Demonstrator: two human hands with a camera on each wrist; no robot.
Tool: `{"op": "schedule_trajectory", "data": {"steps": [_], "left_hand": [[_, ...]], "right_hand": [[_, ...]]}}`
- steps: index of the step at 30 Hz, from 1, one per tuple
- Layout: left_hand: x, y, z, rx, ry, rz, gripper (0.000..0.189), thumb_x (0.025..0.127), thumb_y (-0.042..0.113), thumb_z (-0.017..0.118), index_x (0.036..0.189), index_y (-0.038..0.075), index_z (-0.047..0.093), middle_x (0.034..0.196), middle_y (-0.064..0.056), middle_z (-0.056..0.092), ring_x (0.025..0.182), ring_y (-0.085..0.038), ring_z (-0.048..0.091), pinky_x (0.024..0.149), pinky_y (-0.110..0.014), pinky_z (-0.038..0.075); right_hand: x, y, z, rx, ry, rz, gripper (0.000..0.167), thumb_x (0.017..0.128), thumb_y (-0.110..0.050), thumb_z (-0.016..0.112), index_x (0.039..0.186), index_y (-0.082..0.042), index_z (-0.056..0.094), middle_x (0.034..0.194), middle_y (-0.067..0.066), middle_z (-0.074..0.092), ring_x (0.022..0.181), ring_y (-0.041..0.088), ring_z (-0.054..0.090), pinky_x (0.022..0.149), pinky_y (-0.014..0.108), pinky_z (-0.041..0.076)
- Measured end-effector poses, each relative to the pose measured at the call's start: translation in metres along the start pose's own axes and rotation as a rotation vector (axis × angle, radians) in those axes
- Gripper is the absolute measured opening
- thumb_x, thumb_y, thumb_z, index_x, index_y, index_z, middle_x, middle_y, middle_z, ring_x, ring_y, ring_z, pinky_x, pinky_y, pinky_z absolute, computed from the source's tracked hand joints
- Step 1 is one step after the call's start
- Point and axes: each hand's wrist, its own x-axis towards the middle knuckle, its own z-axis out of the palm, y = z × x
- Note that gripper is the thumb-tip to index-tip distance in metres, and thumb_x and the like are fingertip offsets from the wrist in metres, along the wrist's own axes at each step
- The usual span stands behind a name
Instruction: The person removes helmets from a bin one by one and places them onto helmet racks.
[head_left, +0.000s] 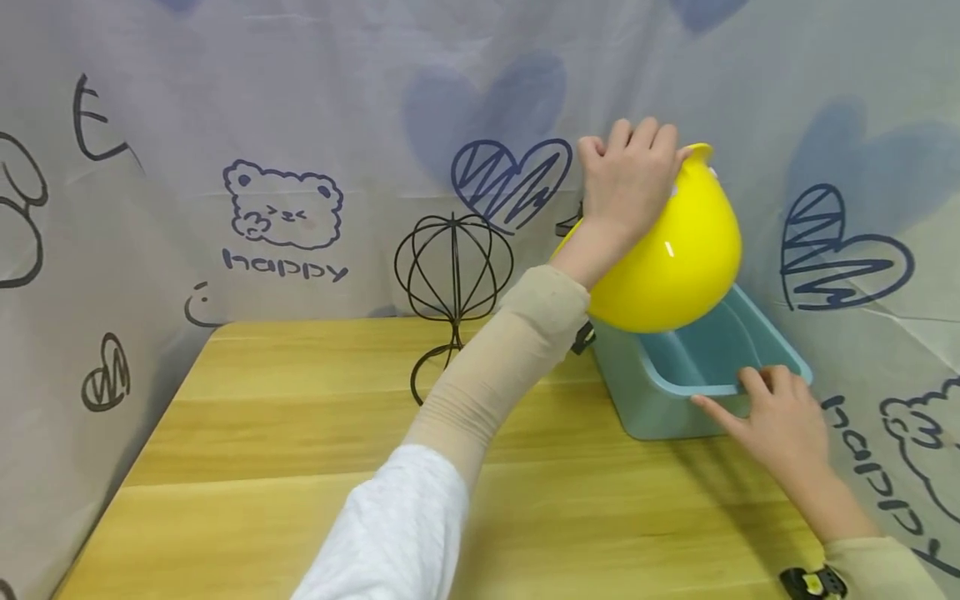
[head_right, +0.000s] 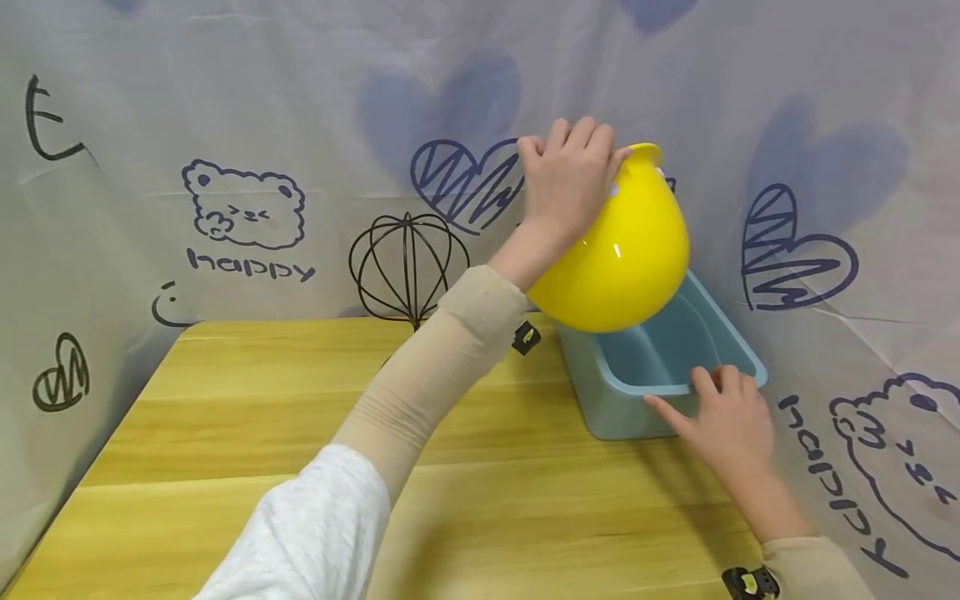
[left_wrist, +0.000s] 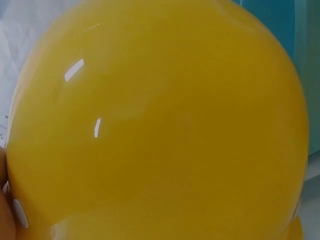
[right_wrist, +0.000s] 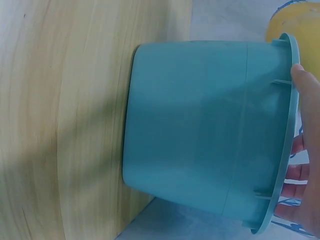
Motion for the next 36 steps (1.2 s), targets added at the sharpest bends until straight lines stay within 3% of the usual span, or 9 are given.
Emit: {"op": "schedule_trajectory", "data": {"steps": [6,14,18,25,36], "left_hand": [[-0.010,-0.010,-0.014,-0.041,-0.090,-0.099,0.037,0.104,0.050,0.029,0.103,0.027,0.057,0.098,0.011,0.054,0.088,-0.012,0.037,0.077,-0.035,0.022],[-0.024,-0.015,-0.028,-0.093,-0.155,-0.209,0.037,0.103,0.052,0.029,0.104,0.028,0.057,0.097,0.012,0.055,0.092,-0.010,0.045,0.078,-0.034,0.025],[-0.030,-0.022,-0.034,-0.129,-0.153,-0.257,0.036,0.103,0.052,0.031,0.106,0.028,0.058,0.097,0.012,0.056,0.088,-0.009,0.046,0.078,-0.033,0.025],[-0.037,-0.033,-0.045,-0.179,-0.073,-0.325,0.035,0.102,0.051,0.037,0.099,0.026,0.061,0.093,0.010,0.058,0.082,-0.008,0.049,0.074,-0.030,0.025],[-0.053,-0.051,-0.056,-0.370,-0.066,-0.427,0.033,0.101,0.050,0.040,0.095,0.023,0.059,0.089,0.009,0.057,0.080,-0.005,0.050,0.079,-0.031,0.029]], "right_hand": [[0.000,-0.003,-0.001,0.024,-0.048,0.034,0.071,0.075,-0.064,0.070,0.105,-0.002,0.051,0.103,0.029,0.045,0.084,0.048,0.045,0.058,0.052,0.038],[-0.001,-0.001,-0.004,0.044,-0.124,0.088,0.071,0.079,-0.065,0.066,0.108,-0.003,0.049,0.108,0.032,0.043,0.089,0.051,0.042,0.063,0.056,0.037],[0.000,-0.004,-0.005,0.055,-0.173,0.108,0.073,0.082,-0.068,0.061,0.111,-0.002,0.048,0.110,0.032,0.041,0.092,0.051,0.040,0.065,0.057,0.037],[0.001,-0.005,-0.005,0.060,-0.211,0.133,0.074,0.083,-0.069,0.059,0.112,-0.002,0.047,0.113,0.033,0.039,0.095,0.051,0.039,0.062,0.057,0.038],[0.001,-0.009,-0.006,0.049,-0.247,0.146,0.076,0.084,-0.071,0.054,0.115,-0.002,0.044,0.115,0.034,0.037,0.097,0.052,0.038,0.065,0.057,0.038]]}}
